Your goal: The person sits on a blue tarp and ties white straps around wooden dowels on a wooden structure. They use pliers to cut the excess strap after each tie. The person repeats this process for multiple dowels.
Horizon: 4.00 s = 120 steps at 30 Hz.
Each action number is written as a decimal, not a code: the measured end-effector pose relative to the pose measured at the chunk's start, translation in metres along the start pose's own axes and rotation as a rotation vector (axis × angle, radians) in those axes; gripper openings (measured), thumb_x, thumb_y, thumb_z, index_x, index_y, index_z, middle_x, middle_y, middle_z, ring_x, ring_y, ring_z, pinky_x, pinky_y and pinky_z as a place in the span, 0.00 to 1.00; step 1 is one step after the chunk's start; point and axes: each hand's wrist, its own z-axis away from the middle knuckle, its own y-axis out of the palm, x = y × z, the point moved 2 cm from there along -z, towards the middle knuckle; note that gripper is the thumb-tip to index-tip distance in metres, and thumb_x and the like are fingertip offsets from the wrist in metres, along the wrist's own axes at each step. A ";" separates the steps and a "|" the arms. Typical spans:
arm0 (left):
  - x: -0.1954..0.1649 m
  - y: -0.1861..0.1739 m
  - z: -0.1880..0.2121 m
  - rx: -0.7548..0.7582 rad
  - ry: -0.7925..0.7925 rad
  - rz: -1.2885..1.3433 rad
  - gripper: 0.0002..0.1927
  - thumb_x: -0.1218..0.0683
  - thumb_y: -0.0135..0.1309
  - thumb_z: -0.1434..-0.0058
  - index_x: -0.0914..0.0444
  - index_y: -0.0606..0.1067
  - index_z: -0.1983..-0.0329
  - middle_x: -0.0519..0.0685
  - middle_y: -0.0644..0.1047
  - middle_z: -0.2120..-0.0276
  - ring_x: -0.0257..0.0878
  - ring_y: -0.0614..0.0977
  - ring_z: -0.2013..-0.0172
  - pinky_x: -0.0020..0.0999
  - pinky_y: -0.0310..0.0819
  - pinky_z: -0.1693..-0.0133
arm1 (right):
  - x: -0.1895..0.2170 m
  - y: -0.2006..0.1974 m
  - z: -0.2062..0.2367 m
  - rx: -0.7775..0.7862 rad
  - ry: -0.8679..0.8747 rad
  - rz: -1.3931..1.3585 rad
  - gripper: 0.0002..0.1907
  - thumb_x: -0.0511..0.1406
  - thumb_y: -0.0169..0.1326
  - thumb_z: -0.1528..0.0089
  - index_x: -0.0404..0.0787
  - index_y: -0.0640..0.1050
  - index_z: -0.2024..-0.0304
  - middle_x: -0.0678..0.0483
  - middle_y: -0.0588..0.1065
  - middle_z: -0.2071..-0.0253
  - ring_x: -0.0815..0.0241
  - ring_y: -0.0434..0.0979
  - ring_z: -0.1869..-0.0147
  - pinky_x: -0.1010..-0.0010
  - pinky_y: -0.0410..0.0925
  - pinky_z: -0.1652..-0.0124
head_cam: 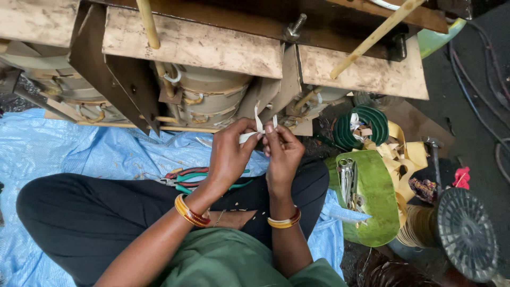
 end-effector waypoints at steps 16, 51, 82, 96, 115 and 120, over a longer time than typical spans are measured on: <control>0.018 -0.048 -0.021 0.079 0.216 -0.250 0.03 0.63 0.52 0.33 0.69 0.76 0.62 0.53 0.78 0.66 0.44 0.80 0.68 0.34 0.72 0.64 | 0.054 -0.040 -0.038 0.245 -0.372 0.703 0.08 0.27 0.49 0.32 0.32 0.75 0.66 0.49 0.76 0.69 0.63 0.74 0.72 0.71 0.66 0.71; -0.015 -0.015 -0.005 0.235 0.896 -0.470 0.12 0.52 0.62 0.38 0.65 0.77 0.58 0.56 0.74 0.46 0.54 0.76 0.45 0.43 0.78 0.56 | 0.028 -0.028 -0.051 0.649 -0.921 0.786 0.18 0.24 0.58 0.48 0.30 0.78 0.53 0.43 0.76 0.54 0.44 0.78 0.56 0.59 0.72 0.57; 0.028 -0.030 -0.056 0.269 0.689 -0.225 0.18 0.61 0.59 0.37 0.60 0.78 0.44 0.48 0.79 0.55 0.44 0.83 0.56 0.37 0.80 0.54 | 0.039 -0.027 -0.074 0.756 -1.380 0.983 0.12 0.30 0.67 0.42 0.44 0.83 0.56 0.53 0.69 0.59 0.56 0.72 0.62 0.65 0.67 0.66; 0.011 -0.047 -0.054 0.248 0.824 -0.572 0.06 0.55 0.55 0.32 0.63 0.72 0.58 0.51 0.76 0.55 0.44 0.80 0.56 0.38 0.75 0.60 | 0.045 -0.054 -0.065 0.724 -1.399 1.377 0.07 0.36 0.63 0.42 0.51 0.81 0.61 0.54 0.70 0.56 0.57 0.74 0.55 0.63 0.70 0.61; 0.027 -0.030 -0.082 0.410 1.166 -0.741 0.11 0.48 0.55 0.36 0.58 0.69 0.64 0.45 0.75 0.64 0.42 0.80 0.66 0.45 0.75 0.51 | -0.014 -0.076 -0.058 0.914 -1.123 1.405 0.04 0.34 0.65 0.38 0.44 0.82 0.62 0.58 0.77 0.63 0.58 0.75 0.56 0.63 0.66 0.59; 0.026 -0.034 -0.054 0.277 0.705 -0.228 0.16 0.51 0.66 0.40 0.60 0.72 0.56 0.48 0.77 0.62 0.50 0.80 0.59 0.45 0.72 0.49 | -0.072 -0.046 0.047 0.726 -1.512 1.168 0.14 0.47 0.59 0.25 0.57 0.80 0.39 0.63 0.71 0.32 0.59 0.59 0.24 0.45 0.42 0.26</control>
